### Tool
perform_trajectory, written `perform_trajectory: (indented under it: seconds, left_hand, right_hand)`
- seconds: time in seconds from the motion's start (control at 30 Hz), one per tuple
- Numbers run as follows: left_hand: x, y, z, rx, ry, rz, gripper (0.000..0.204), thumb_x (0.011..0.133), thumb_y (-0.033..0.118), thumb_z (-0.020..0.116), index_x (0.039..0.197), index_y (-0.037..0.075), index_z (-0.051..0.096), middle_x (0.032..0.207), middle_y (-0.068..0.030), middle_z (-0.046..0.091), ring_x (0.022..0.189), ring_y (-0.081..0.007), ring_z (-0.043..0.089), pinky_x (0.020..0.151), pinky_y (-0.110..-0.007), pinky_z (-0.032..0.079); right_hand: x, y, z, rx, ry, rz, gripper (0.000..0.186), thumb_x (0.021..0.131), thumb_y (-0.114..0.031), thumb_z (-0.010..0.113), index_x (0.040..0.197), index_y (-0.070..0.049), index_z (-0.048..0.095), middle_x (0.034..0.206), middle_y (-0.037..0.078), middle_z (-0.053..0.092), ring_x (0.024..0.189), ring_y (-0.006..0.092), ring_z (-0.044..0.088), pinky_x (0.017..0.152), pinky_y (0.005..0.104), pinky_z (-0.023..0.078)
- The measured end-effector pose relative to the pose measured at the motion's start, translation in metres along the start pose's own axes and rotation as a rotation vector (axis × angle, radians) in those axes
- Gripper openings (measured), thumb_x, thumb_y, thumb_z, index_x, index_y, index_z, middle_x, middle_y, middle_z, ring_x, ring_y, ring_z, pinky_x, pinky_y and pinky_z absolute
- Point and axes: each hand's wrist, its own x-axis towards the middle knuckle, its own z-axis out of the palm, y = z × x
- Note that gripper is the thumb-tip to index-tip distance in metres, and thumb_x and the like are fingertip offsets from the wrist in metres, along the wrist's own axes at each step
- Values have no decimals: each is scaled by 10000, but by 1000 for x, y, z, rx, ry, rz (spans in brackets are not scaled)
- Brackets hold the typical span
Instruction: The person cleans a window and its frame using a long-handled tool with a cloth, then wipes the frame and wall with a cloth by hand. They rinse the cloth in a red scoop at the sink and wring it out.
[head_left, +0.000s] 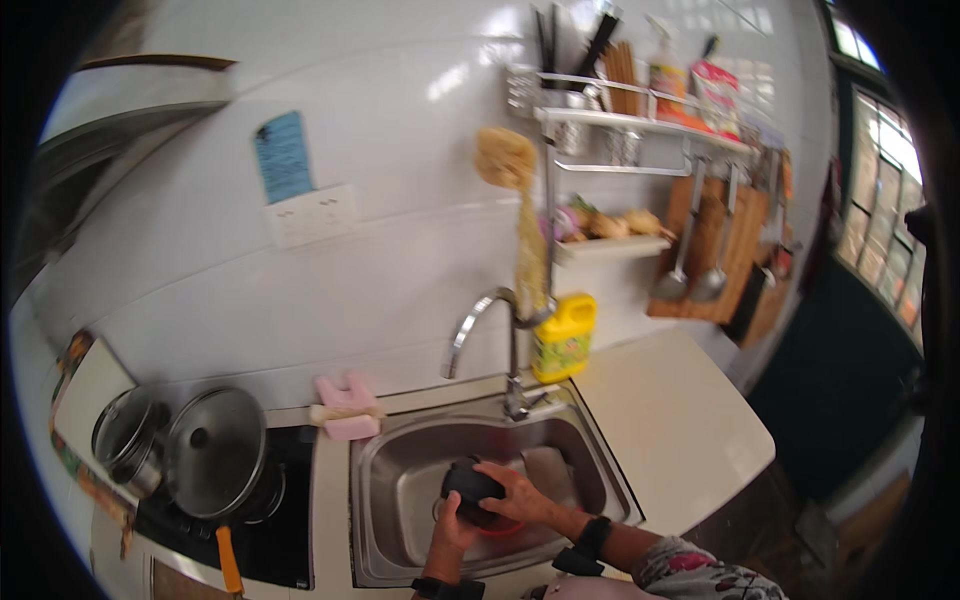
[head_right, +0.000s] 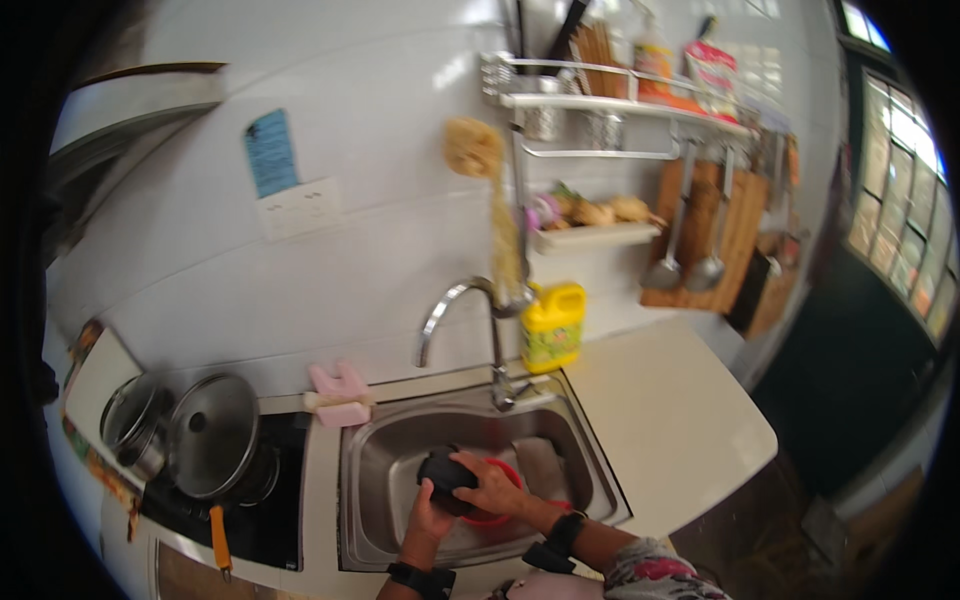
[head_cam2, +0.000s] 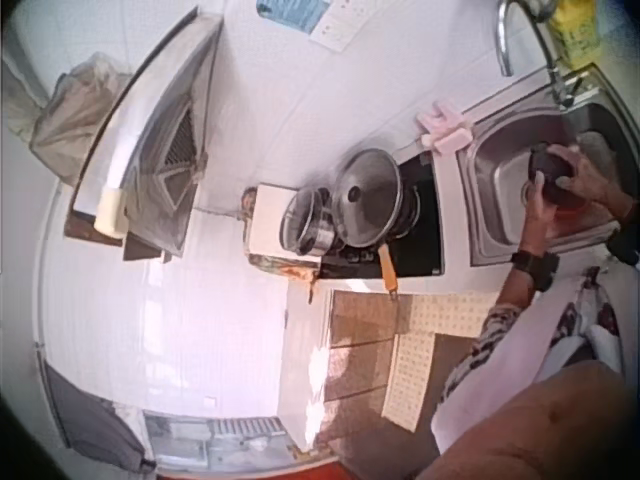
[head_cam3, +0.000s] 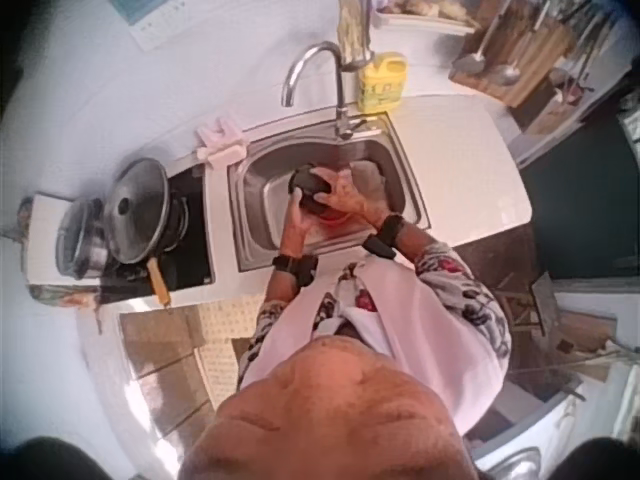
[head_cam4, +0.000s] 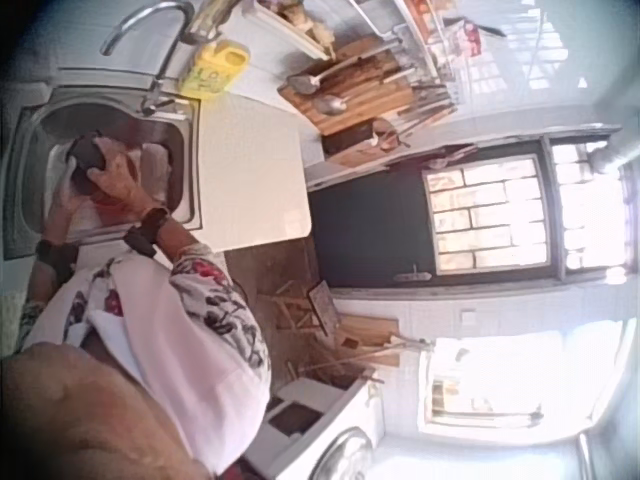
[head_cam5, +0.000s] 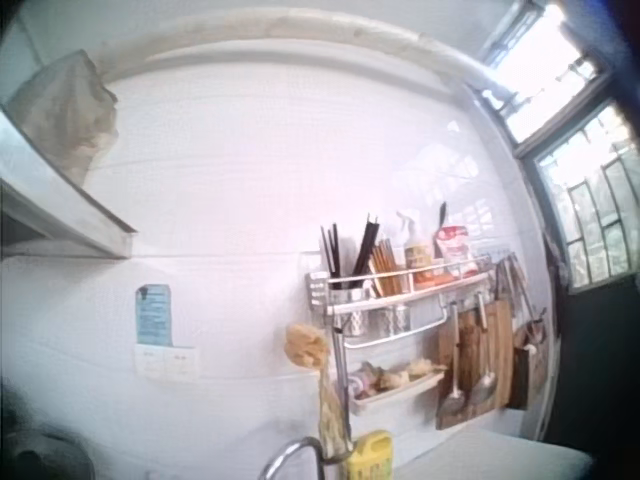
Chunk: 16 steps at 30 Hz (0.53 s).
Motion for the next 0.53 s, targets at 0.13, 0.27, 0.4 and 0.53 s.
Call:
perform_trajectory:
  seconds: [0.13, 0.27, 0.4, 0.53]
  left_hand:
    - [6, -1, -1, 150, 176, -1, 458, 802, 161, 586, 1218, 2, 480, 1189, -136, 550, 1070, -284, 562, 944, -423, 455]
    - [3, 3, 0, 89, 197, 34, 455, 800, 149, 581, 1215, -10, 483, 1187, -144, 558, 1072, -302, 561, 953, -430, 449]
    - [12, 11, -2, 47, 248, 34, 456, 819, 181, 602, 1220, -1, 483, 1186, -131, 559, 1080, -286, 553, 943, -429, 450]
    - [20, 15, -16, 223, 204, 18, 468, 826, 216, 619, 1230, 22, 487, 1185, -115, 563, 1072, -274, 554, 927, -419, 454]
  right_hand:
    - [-3, -15, -2, -65, 74, -169, 594, 760, -141, 649, 1302, -54, 422, 1272, 222, 479, 1148, 379, 487, 993, 396, 389]
    - [-26, -28, -30, -48, 73, 20, 578, 788, -118, 631, 1321, -68, 415, 1252, 194, 499, 1080, 310, 547, 882, 377, 476]
    - [-90, -34, -72, -109, 184, 234, 478, 813, -60, 610, 1266, -9, 468, 1116, 160, 584, 933, 236, 623, 729, 324, 543]
    - [-194, -37, -106, -166, 306, 479, 483, 830, -85, 567, 1301, -62, 466, 1160, 171, 584, 989, 244, 625, 814, 350, 534]
